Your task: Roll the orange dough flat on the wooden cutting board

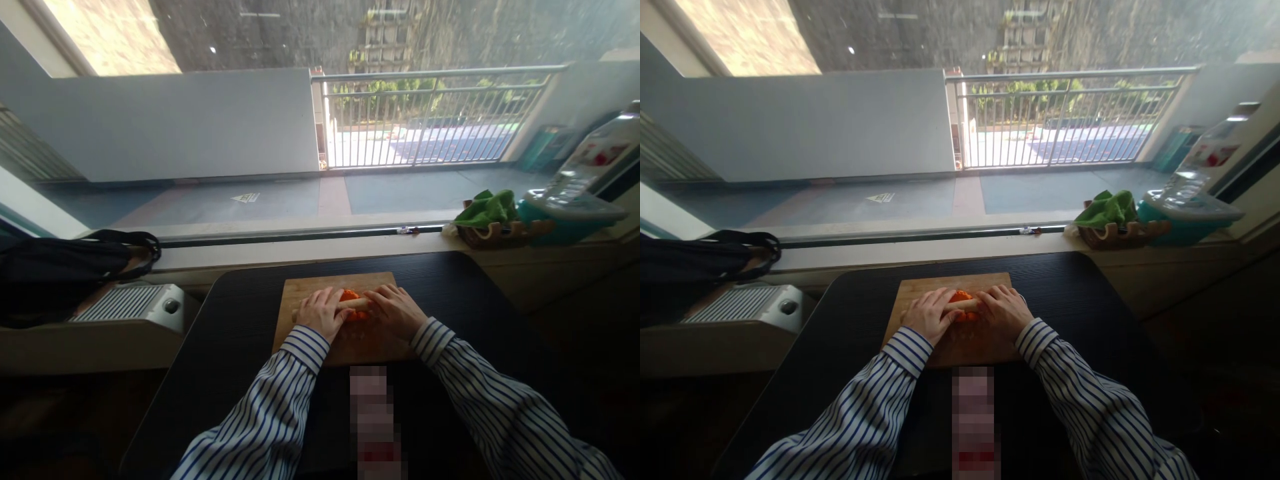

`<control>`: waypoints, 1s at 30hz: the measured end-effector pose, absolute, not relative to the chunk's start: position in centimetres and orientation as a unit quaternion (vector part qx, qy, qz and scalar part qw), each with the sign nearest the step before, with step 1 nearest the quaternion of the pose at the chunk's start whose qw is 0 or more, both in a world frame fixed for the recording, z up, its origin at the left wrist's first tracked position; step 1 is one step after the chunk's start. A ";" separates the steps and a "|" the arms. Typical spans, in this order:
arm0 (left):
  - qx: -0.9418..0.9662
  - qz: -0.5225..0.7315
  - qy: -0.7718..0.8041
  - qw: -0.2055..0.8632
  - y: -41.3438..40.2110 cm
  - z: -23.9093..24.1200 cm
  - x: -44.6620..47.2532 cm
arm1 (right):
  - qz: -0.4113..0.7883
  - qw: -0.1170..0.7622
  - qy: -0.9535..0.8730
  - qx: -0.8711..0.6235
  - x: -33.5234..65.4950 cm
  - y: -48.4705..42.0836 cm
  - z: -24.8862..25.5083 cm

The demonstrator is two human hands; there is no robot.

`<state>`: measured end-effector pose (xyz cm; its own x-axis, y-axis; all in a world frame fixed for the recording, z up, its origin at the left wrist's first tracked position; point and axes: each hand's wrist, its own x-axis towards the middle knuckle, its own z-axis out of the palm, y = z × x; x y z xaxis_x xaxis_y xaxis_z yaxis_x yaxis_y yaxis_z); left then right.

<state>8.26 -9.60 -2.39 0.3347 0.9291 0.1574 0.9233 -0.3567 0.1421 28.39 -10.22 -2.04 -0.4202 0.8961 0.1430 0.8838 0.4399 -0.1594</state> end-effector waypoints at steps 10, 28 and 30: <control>0.828 0.091 0.553 -0.003 -10.4 -3.1 8.1 | 0.032 0.069 -0.853 -0.517 28.4 -9.3 -1.3; 0.820 0.112 0.560 0.037 -10.5 -1.9 6.4 | 0.056 0.134 -0.861 -0.487 28.7 -8.6 -0.7; 0.821 0.107 0.558 0.045 -10.5 -1.6 5.4 | 0.052 0.173 -0.861 -0.475 29.0 -8.9 -1.2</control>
<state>5.42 -10.45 -1.56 0.3533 0.9270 0.1262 0.9078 -0.3723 0.1929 28.98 -8.91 -1.25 -0.4896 0.8357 0.2487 0.8001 0.5440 -0.2528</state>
